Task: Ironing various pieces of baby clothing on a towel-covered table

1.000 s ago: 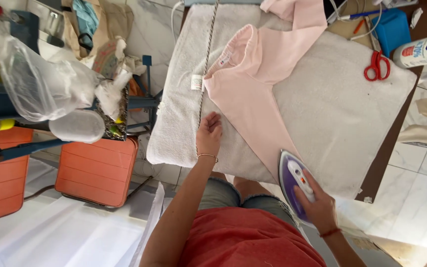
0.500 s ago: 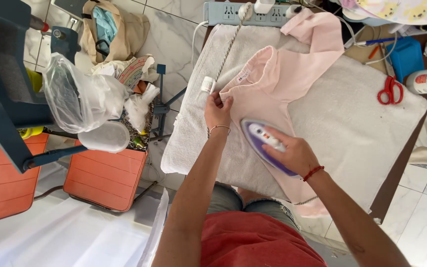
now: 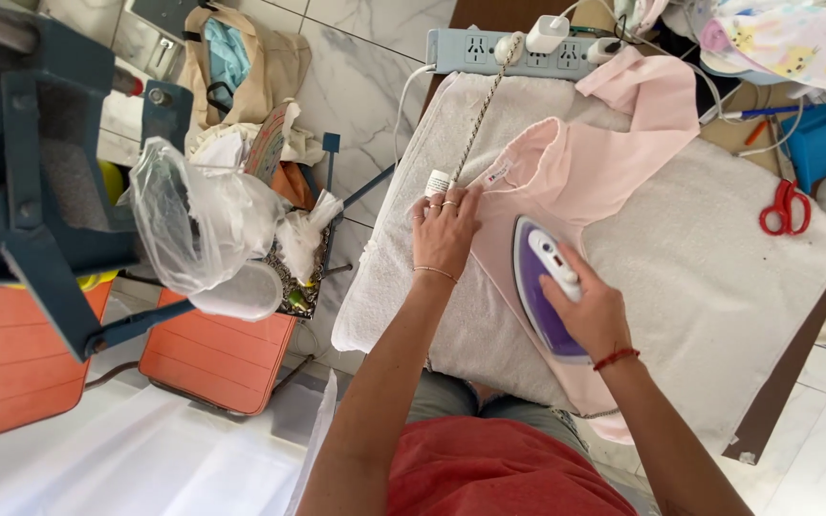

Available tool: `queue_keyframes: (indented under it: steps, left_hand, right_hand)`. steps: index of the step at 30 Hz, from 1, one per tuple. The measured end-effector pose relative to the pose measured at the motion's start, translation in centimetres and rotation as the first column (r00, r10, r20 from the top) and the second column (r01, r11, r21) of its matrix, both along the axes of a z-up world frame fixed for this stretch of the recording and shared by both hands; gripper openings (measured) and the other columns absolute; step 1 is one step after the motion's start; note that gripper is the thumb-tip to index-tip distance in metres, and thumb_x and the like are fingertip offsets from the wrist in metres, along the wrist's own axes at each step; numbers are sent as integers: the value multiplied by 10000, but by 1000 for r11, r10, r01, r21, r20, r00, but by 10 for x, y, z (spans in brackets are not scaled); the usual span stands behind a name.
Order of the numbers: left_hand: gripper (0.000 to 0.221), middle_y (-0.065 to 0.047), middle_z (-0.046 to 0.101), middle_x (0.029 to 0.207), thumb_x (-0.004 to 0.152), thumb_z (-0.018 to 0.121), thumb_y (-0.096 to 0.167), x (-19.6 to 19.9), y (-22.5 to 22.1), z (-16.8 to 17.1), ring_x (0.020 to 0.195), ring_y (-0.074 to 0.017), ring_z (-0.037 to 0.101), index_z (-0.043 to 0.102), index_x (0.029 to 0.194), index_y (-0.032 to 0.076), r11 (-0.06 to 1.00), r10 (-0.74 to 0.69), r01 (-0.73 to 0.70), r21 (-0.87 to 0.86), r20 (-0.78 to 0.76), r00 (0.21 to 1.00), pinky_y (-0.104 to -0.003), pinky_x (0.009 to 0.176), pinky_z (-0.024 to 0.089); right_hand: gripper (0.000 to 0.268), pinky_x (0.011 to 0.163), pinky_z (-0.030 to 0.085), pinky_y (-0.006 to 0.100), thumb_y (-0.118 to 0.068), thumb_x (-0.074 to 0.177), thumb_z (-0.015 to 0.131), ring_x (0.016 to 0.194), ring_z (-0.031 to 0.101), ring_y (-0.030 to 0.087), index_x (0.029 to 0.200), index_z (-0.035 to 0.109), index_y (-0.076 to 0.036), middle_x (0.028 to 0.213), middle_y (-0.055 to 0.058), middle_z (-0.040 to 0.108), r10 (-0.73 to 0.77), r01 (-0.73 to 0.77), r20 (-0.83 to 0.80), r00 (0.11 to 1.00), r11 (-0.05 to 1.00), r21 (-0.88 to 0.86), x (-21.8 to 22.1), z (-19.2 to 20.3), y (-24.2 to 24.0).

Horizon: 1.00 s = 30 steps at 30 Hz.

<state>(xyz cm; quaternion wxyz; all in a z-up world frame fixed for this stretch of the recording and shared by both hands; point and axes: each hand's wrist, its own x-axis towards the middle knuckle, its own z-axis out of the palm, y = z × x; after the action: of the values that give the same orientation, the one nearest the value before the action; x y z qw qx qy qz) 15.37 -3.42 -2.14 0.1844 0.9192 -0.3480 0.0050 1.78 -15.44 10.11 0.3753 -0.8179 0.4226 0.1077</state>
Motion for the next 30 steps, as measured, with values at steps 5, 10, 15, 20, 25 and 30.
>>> queue_keyframes:
  steps: [5, 10, 15, 20, 25, 30]
  left_hand:
    - [44, 33, 499, 784, 735, 570, 219, 4, -5, 22, 896, -160, 469, 529, 731, 237, 985, -130, 147, -87, 175, 976, -416, 938, 241]
    - [111, 14, 497, 736, 791, 537, 189, -8, -3, -17, 973, -132, 466, 467, 705, 205, 961, -152, 205, -183, 269, 951, -497, 1012, 115]
    - [120, 14, 494, 668, 794, 520, 227, 0, -7, -11, 966, -116, 471, 443, 706, 198, 979, -91, 133, -154, 252, 963, -538, 1012, 93]
    - [99, 12, 503, 665, 789, 524, 233, 2, -7, -7, 932, -136, 474, 476, 710, 198, 977, -90, 127, -170, 209, 974, -541, 1018, 83]
    - [161, 17, 566, 700, 760, 530, 352, 7, -4, 8, 979, -142, 483, 506, 830, 209, 993, -9, 18, -116, 77, 997, -574, 1008, 17]
    - [201, 41, 578, 683, 725, 588, 382, 16, -4, 6, 921, -129, 497, 502, 777, 208, 995, 97, -97, -8, -1, 995, -565, 1008, 17]
  right_hand:
    - [497, 815, 457, 406, -336, 716, 636, 990, 532, 309, 1198, 528, -278, 1061, 153, 580, -80, 80, -77, 994, 997, -3, -24, 7, 12]
    - [477, 787, 460, 417, -319, 723, 645, 972, 540, 315, 1186, 544, -269, 1038, 159, 589, -124, 122, -53, 991, 992, -37, -33, 4, 14]
    - [476, 766, 467, 417, -299, 714, 663, 959, 546, 309, 1176, 554, -273, 1006, 153, 603, -129, 128, -18, 991, 990, -55, -34, 0, 14]
    - [475, 761, 464, 420, -287, 707, 669, 960, 545, 318, 1168, 559, -256, 1002, 167, 600, -139, 139, 8, 990, 990, -26, -30, 2, 13]
    - [474, 746, 457, 470, -334, 762, 606, 921, 551, 372, 1208, 523, -198, 1004, 212, 586, -176, 176, 4, 984, 981, -83, -4, 13, 19]
    - [473, 690, 472, 450, -360, 703, 643, 890, 563, 360, 1157, 560, -257, 956, 182, 606, -73, 74, 34, 997, 997, -15, 8, -12, 3]
